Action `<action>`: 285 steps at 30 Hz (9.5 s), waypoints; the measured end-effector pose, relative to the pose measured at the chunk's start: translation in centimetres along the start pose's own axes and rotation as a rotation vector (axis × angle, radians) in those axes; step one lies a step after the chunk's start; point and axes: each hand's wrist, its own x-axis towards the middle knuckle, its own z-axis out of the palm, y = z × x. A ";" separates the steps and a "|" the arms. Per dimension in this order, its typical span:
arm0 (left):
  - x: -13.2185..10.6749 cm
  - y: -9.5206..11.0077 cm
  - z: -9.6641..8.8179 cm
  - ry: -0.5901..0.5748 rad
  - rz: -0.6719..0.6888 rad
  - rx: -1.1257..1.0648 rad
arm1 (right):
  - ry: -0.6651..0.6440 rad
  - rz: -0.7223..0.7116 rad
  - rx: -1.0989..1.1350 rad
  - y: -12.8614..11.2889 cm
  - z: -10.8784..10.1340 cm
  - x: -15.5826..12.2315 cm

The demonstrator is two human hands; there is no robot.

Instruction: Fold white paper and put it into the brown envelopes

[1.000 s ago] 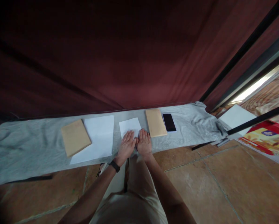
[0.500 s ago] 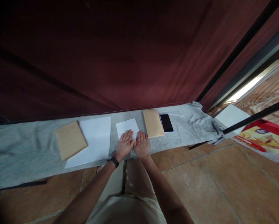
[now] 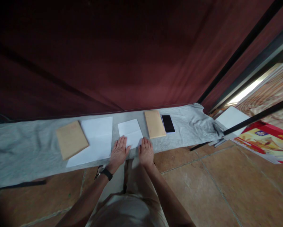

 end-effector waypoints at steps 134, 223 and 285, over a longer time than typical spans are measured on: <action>1.3 -0.8 -3.8 -0.224 0.064 -0.210 | -0.053 -0.237 0.242 -1.4 -0.1 1.2; 10.0 -3.9 -2.9 -0.231 -0.482 0.082 | -0.278 0.318 -0.216 -2.0 0.8 13.2; 7.2 -2.8 1.7 -0.039 -0.250 0.049 | -0.039 -0.097 -0.078 -1.7 4.9 9.1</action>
